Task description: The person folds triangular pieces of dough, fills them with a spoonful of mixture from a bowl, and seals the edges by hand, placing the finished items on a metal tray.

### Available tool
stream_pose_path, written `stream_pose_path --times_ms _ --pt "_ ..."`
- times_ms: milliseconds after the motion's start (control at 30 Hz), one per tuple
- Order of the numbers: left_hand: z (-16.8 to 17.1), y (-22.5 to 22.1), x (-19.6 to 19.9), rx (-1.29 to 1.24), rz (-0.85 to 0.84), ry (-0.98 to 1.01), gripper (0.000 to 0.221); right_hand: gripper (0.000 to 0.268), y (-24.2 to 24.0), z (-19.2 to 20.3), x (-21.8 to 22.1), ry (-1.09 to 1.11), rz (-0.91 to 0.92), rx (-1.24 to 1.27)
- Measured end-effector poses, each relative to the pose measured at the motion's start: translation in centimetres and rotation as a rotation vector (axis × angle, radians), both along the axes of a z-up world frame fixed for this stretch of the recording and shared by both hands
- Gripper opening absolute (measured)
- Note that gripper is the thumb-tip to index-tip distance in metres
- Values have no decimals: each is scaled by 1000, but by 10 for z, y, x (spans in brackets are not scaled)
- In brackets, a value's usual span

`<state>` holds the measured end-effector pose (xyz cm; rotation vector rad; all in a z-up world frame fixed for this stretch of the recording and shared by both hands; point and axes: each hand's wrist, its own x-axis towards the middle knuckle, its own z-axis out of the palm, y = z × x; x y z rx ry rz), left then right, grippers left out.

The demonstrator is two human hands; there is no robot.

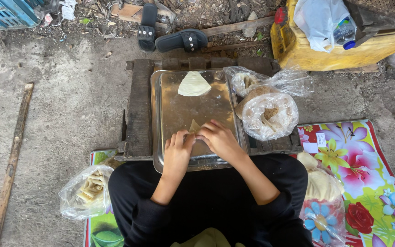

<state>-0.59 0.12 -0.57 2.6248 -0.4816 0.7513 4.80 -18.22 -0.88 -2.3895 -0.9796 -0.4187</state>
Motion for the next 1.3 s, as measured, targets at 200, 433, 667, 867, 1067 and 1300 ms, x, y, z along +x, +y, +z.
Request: stream_pose_path --times_ms 200,433,667,867,1067,1300 --pt "0 -1 0 13 7 53 32 16 -2 0 0 -61 18 -48" --pt "12 2 4 -92 -10 64 16 16 3 -1 0 -136 -48 -21" --pt "8 0 9 34 46 24 29 16 10 14 -3 -106 -129 -70" --pt "13 -1 14 8 42 32 11 21 11 12 -6 -144 -111 -43" --pt "15 0 12 60 83 -3 11 12 16 0 -2 -29 -180 -7" --pt "19 0 15 -51 57 -3 10 11 14 12 -3 -3 -148 73"
